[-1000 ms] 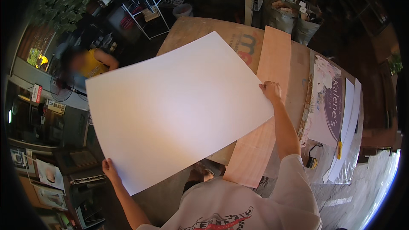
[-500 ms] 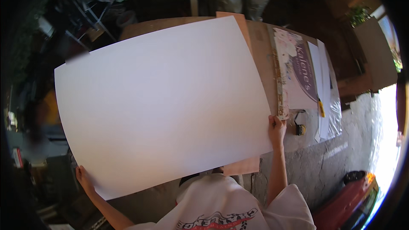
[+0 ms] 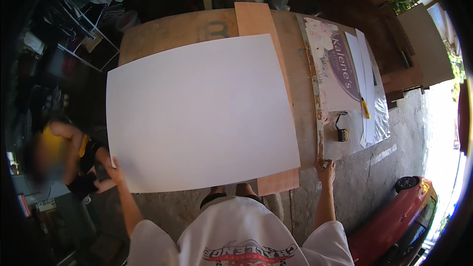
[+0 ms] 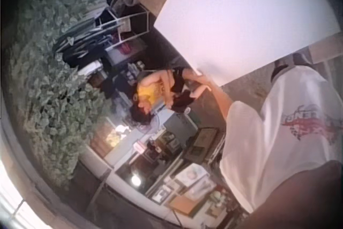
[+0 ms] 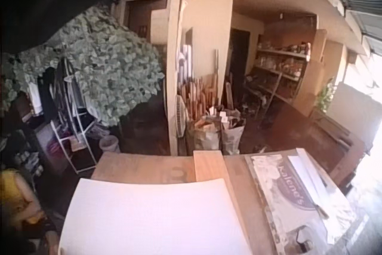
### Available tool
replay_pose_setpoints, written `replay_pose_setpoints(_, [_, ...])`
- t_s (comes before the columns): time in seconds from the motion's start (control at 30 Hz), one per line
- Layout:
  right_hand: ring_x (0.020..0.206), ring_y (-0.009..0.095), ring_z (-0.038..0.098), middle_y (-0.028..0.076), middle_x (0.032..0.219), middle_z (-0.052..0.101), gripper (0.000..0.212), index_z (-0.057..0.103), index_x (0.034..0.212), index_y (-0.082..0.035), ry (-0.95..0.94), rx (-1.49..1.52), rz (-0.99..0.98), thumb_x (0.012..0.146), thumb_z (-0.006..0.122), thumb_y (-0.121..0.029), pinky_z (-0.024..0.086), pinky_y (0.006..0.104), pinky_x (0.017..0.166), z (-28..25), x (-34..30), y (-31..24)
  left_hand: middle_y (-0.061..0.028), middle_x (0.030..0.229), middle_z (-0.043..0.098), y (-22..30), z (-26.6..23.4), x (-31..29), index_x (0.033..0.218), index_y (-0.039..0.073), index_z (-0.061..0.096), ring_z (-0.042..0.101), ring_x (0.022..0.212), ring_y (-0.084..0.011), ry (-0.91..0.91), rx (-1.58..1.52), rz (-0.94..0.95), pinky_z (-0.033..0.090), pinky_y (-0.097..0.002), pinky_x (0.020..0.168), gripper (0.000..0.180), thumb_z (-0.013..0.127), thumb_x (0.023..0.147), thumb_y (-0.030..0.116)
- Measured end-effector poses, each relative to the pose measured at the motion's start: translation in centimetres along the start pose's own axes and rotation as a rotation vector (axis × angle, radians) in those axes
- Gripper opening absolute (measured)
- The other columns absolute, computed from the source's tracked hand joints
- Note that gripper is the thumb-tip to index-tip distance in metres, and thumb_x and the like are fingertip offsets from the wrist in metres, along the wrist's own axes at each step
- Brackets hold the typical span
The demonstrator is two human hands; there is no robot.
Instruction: The person measures a framed artwork, then moves to a workbench to measure and mark a large white board using a tape measure, pencil, and straightedge. They mark multiple points and draw straight lines across the board surface.
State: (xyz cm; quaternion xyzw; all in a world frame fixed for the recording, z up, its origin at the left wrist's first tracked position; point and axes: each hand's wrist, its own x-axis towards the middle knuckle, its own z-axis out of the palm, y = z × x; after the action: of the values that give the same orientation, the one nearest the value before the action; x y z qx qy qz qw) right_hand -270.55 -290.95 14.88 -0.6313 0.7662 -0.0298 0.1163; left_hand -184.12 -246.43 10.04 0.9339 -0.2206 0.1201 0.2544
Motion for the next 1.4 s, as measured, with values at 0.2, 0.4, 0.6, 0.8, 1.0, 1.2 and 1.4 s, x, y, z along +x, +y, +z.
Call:
replay_pose_setpoints(0.2, [0.09, 0.04, 0.071, 0.019, 0.097, 0.074, 0.07, 0.051, 0.123, -0.006, -0.129, 0.188, -0.032, 0.076, 0.087, -0.044, 0.054, 0.0488, 0.078, 1.5, 0.9, 3.5, -0.0228, 0.129, 0.062, 10.9, -0.7, -19.9, 0.12, -0.011, 0.061, 0.063, 0.114, -0.0319, 0.137, -0.397, -0.524, 0.05, -0.0433, 0.091, 0.052, 0.067, 0.099, 0.037])
replay_pose_setpoints(0.4, [0.087, 0.04, 0.07, 0.019, 0.092, 0.073, 0.059, 0.05, 0.121, -0.006, -0.195, 0.103, 0.01, 0.08, 0.08, -0.035, 0.053, 0.0488, 0.076, -0.7, 1.0, 1.3, -0.0067, 0.111, 0.068, 21.0, 0.2, -27.9, 0.122, 0.003, 0.063, 0.065, 0.093, -0.0189, -0.199, -0.767, -1.442, 0.049, -0.0354, 0.071, 0.047, 0.061, 0.102, 0.045])
replay_pose_setpoints(0.6, [0.085, 0.04, 0.065, 0.015, 0.084, 0.068, 0.038, 0.059, 0.108, -0.005, 0.123, 0.15, -0.121, 0.077, 0.075, -0.022, 0.051, 0.0504, 0.079, -2.1, -1.7, -1.1, -0.0059, 0.123, 0.064, 21.5, 1.1, -27.5, 0.132, 0.008, 0.059, 0.065, 0.103, -0.0201, -0.317, -0.846, -1.369, 0.05, -0.0352, 0.075, 0.041, 0.056, 0.106, 0.04])
replay_pose_setpoints(0.8, [0.084, 0.036, 0.061, 0.013, 0.085, 0.063, 0.031, 0.061, 0.096, -0.005, 0.053, 0.397, -0.073, 0.074, 0.078, -0.018, 0.048, 0.048, 0.08, -0.5, -12.1, -5.0, -0.0098, 0.113, 0.067, 21.1, 0.4, -27.2, 0.124, 0.003, 0.063, 0.067, 0.099, -0.0219, -0.194, -0.673, -1.316, 0.052, -0.0353, 0.076, 0.041, 0.06, 0.104, 0.038])
replay_pose_setpoints(1.0, [0.081, 0.035, 0.06, 0.011, 0.082, 0.062, 0.029, 0.061, 0.093, -0.003, 0.033, 0.483, -0.159, 0.075, 0.078, -0.019, 0.047, 0.0462, 0.078, 2.3, -17.6, -11.0, -0.0206, 0.127, 0.058, 24.6, 0.7, -25.1, 0.131, -0.004, 0.052, 0.057, 0.116, -0.0343, 0.088, 0.059, -0.345, 0.048, -0.0459, 0.097, 0.05, 0.069, 0.098, 0.03])
replay_pose_setpoints(1.2, [0.083, 0.033, 0.06, 0.013, 0.088, 0.062, 0.038, 0.063, 0.103, -0.002, 0.002, 0.392, -0.222, 0.078, 0.081, -0.025, 0.045, 0.0452, 0.078, 5.0, -16.8, -14.2, -0.0235, 0.142, 0.048, 39.4, 8.6, -19.2, 0.132, -0.002, 0.05, 0.045, 0.132, -0.04, -0.247, -0.353, 0.367, 0.034, -0.0493, 0.112, 0.048, 0.072, 0.094, 0.019])
replay_pose_setpoints(1.4, [0.098, 0.038, 0.06, 0.019, 0.113, 0.056, 0.065, 0.056, 0.124, -0.004, 0.031, 0.279, -0.12, 0.078, 0.086, -0.038, 0.047, 0.0483, 0.082, 4.6, -17.8, -14.4, -0.0274, 0.153, 0.04, 55.6, 17.9, -15.0, 0.142, 0.005, 0.051, 0.04, 0.14, -0.0445, -0.665, -0.458, 0.873, 0.036, -0.0541, 0.114, 0.066, 0.076, 0.091, 0.036])
